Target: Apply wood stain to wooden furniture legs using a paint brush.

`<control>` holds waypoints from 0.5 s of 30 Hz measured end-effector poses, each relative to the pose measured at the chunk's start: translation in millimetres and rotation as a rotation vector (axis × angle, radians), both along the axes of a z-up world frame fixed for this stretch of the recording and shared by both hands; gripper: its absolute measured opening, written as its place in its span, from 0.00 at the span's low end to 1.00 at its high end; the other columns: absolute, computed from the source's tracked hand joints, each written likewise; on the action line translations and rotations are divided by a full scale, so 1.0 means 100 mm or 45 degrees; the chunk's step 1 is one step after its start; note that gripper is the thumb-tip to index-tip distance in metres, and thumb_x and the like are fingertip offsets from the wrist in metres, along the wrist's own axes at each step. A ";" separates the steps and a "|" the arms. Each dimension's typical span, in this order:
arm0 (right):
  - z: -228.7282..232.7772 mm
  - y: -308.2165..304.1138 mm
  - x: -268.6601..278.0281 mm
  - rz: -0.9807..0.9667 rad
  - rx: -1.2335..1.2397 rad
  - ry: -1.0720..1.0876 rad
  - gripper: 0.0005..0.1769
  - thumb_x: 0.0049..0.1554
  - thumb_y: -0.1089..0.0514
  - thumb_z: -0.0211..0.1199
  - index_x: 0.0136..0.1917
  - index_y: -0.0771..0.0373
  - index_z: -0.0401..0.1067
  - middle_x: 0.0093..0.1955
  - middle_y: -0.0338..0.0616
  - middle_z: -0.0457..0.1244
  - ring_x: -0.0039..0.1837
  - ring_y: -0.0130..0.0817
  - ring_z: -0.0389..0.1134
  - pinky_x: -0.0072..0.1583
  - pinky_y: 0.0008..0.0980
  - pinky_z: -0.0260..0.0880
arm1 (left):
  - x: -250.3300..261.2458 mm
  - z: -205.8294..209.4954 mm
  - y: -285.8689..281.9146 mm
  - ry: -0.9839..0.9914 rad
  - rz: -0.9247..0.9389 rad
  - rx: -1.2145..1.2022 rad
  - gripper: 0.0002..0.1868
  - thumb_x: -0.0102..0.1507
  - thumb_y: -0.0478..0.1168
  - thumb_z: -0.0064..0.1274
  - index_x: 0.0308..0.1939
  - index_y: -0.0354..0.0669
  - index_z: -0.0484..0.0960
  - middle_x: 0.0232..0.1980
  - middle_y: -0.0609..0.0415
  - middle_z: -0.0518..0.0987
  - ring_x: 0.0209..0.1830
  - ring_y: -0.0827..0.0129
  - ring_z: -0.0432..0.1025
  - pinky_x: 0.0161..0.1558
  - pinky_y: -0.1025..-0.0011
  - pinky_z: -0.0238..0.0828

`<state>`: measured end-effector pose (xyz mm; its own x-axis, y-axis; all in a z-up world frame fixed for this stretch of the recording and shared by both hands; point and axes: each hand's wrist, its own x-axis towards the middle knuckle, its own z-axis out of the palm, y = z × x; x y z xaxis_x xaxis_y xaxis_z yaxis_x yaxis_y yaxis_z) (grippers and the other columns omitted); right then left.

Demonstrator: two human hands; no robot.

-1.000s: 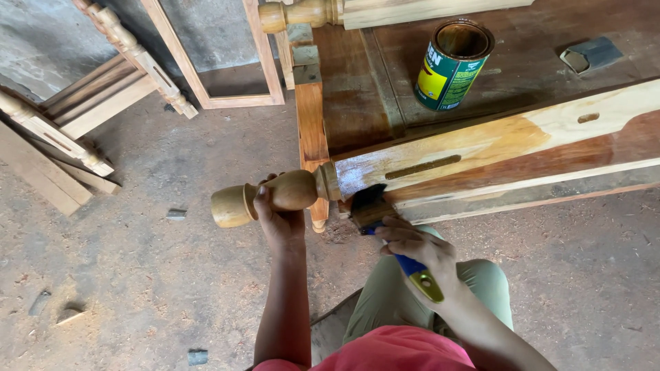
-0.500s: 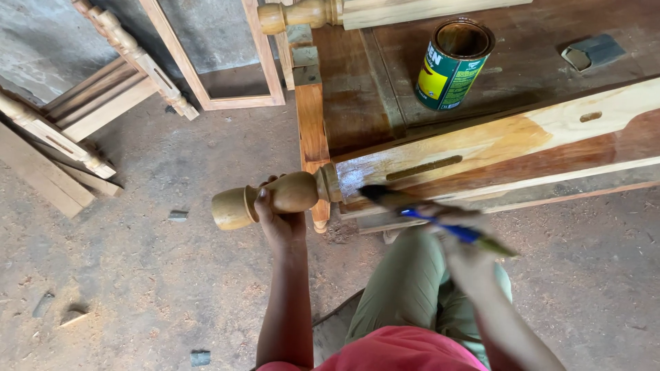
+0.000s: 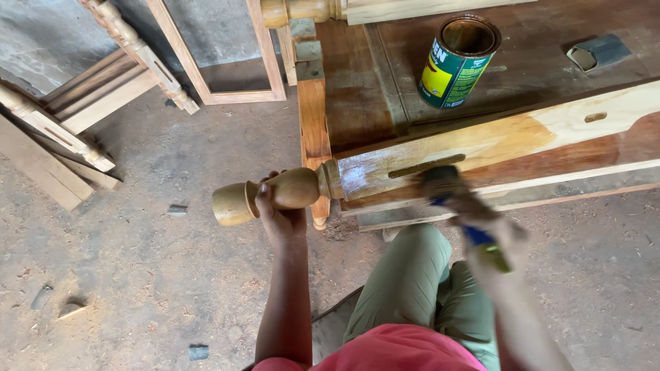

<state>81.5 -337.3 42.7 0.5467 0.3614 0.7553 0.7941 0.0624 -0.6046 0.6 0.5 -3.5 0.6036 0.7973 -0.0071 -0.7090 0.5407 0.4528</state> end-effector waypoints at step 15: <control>0.03 0.27 0.06 0.235 0.222 0.297 0.12 0.64 0.73 0.58 0.58 0.61 0.66 0.61 0.55 0.70 0.62 0.44 0.75 0.60 0.37 0.82 | -0.01 -0.03 0.03 0.056 -0.012 -0.029 0.29 0.57 0.51 0.64 0.56 0.40 0.77 0.54 0.49 0.78 0.60 0.58 0.73 0.65 0.51 0.71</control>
<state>87.2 -310.6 45.2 0.6497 0.3468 0.6765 0.6012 0.3102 -0.7364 -0.3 3.4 -6.4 0.6100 0.7907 -0.0516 -0.6835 0.5580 0.4707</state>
